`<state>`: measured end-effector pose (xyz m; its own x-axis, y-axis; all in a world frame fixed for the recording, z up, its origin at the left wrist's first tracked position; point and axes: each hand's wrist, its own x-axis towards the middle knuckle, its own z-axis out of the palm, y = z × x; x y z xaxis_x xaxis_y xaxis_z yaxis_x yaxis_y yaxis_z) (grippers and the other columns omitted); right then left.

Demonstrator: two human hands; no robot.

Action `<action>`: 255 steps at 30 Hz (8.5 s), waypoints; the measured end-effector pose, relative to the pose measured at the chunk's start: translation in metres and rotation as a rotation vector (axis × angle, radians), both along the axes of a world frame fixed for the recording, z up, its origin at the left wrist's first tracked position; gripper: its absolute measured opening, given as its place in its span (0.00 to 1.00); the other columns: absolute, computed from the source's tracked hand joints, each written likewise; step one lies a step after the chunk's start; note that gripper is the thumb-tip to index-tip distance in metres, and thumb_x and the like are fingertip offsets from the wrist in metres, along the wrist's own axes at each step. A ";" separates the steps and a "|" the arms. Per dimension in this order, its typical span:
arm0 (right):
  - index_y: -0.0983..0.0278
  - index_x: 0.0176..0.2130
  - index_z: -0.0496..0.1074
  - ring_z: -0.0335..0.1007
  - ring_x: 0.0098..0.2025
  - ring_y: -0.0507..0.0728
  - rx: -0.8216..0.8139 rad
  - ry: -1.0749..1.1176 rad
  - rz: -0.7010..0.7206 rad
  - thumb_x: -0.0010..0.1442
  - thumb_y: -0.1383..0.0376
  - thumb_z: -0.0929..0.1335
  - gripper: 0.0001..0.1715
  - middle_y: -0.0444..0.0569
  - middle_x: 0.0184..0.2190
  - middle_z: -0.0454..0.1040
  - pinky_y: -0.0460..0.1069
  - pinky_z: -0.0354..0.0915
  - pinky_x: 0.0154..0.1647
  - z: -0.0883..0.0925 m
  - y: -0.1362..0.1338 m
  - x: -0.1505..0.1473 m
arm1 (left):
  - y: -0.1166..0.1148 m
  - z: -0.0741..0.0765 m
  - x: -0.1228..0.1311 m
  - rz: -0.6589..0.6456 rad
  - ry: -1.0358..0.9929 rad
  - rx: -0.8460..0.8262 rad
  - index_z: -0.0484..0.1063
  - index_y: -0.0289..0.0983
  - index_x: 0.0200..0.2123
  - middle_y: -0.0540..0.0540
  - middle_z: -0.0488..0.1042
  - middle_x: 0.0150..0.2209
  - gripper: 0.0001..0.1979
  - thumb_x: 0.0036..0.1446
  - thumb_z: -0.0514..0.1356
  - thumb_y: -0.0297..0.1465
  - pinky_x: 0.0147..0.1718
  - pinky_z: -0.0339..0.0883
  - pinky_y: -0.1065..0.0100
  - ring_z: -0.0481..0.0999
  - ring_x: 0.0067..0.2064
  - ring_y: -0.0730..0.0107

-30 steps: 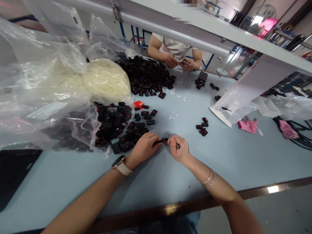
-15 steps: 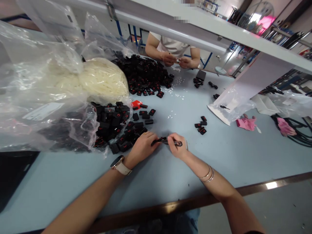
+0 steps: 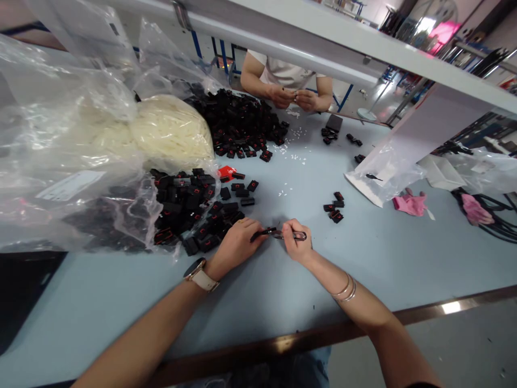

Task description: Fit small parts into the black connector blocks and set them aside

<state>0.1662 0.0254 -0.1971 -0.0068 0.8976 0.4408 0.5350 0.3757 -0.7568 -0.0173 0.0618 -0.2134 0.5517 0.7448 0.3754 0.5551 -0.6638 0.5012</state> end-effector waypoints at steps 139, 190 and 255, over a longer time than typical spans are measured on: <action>0.61 0.23 0.59 0.52 0.16 0.47 -0.268 0.545 -0.095 0.58 0.44 0.63 0.26 0.36 0.13 0.58 0.44 0.50 0.17 -0.007 0.019 0.002 | 0.001 -0.004 -0.002 0.012 -0.109 -0.006 0.70 0.38 0.29 0.46 0.74 0.29 0.04 0.56 0.60 0.30 0.34 0.67 0.65 0.72 0.33 0.65; 0.62 0.22 0.61 0.67 0.32 0.54 -0.021 0.432 -0.301 0.62 0.45 0.57 0.29 0.48 0.26 0.69 0.50 0.64 0.37 -0.011 0.033 0.014 | -0.007 0.007 -0.003 0.405 0.226 0.248 0.73 0.36 0.37 0.36 0.62 0.61 0.10 0.59 0.52 0.23 0.56 0.53 0.45 0.57 0.62 0.46; 0.59 0.36 0.77 0.70 0.37 0.55 -0.276 -0.551 -0.151 0.59 0.63 0.65 0.10 0.48 0.36 0.75 0.47 0.61 0.35 -0.011 0.099 0.042 | -0.004 -0.001 0.002 -0.098 0.049 0.188 0.72 0.34 0.40 0.42 0.76 0.36 0.08 0.62 0.53 0.27 0.45 0.70 0.58 0.73 0.44 0.59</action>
<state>0.2087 0.1241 -0.2080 -0.0313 0.9866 0.1604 0.9054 0.0959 -0.4135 -0.0155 0.0581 -0.2142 0.6387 0.6065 0.4735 0.5042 -0.7948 0.3378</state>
